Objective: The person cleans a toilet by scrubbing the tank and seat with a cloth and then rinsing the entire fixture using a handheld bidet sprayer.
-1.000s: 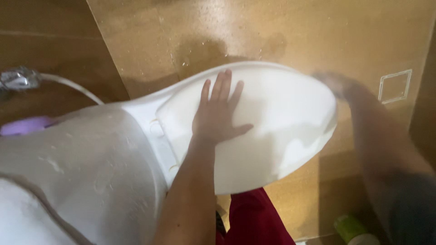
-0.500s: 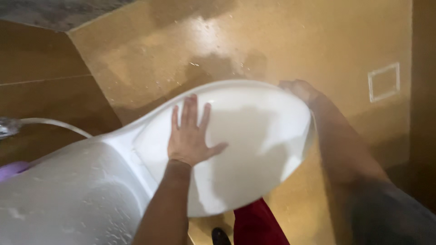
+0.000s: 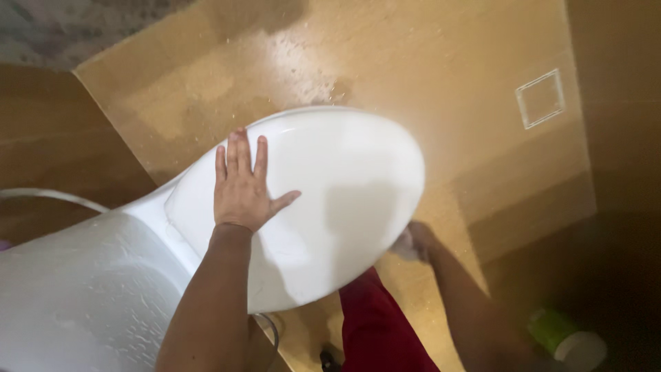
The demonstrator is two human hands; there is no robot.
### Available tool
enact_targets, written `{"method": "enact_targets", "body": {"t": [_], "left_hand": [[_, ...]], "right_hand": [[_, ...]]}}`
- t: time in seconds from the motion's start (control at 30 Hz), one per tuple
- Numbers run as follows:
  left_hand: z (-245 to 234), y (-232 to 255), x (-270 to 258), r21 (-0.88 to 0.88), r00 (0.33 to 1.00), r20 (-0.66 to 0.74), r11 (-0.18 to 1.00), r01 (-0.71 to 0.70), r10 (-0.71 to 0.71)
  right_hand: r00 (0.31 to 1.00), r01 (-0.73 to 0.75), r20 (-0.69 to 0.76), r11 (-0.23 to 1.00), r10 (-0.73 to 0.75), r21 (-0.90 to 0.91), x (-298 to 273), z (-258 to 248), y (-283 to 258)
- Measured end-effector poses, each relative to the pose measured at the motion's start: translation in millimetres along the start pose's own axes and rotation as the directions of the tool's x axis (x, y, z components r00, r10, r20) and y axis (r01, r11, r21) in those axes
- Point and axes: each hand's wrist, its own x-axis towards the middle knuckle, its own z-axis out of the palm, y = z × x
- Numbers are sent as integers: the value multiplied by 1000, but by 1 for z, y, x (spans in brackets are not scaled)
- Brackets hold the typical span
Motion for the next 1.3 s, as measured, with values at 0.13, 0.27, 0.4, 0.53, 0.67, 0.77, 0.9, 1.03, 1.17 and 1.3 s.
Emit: {"method": "enact_targets", "body": {"t": [0.13,0.27,0.4,0.53,0.67,0.77,0.9,1.03,1.17,1.3], "left_hand": [[-3,27,-3,139,995,44,987,82,-89],[1,68,-43,171,978,199,985,34,-68],[-1,103,-126,33,992,114,998,-62,58],[-28,120,-210,-138,989,62,982,-127,137],[-54,145,-306,-70,979,-44,977,-201,199],[-68,176,-389,-94,944,-239,962,-255,226],[-86,231,-472,-137,918,-255,928,-346,305],[-95,275,-525,-206,918,-197,901,-383,345],[-103,307,-552,-198,868,-311,867,-457,387],[-97,321,-576,-173,834,-425,873,-455,350]], "right_hand": [[996,55,53,978,-67,202,-49,10,20],[976,197,18,915,-218,352,-108,1,0],[920,368,-51,815,-387,448,-177,-5,-20],[894,430,-137,731,-427,530,-263,9,-13],[688,690,-117,596,-716,411,-360,6,39],[527,834,-238,550,-816,-41,-434,-6,103],[180,759,-199,265,-963,-595,-513,-48,165],[-97,356,-49,11,-994,-934,-576,-117,185],[-259,40,41,-53,-965,-998,-603,-205,170],[-130,608,-282,148,-951,-780,-610,-302,130]]}}
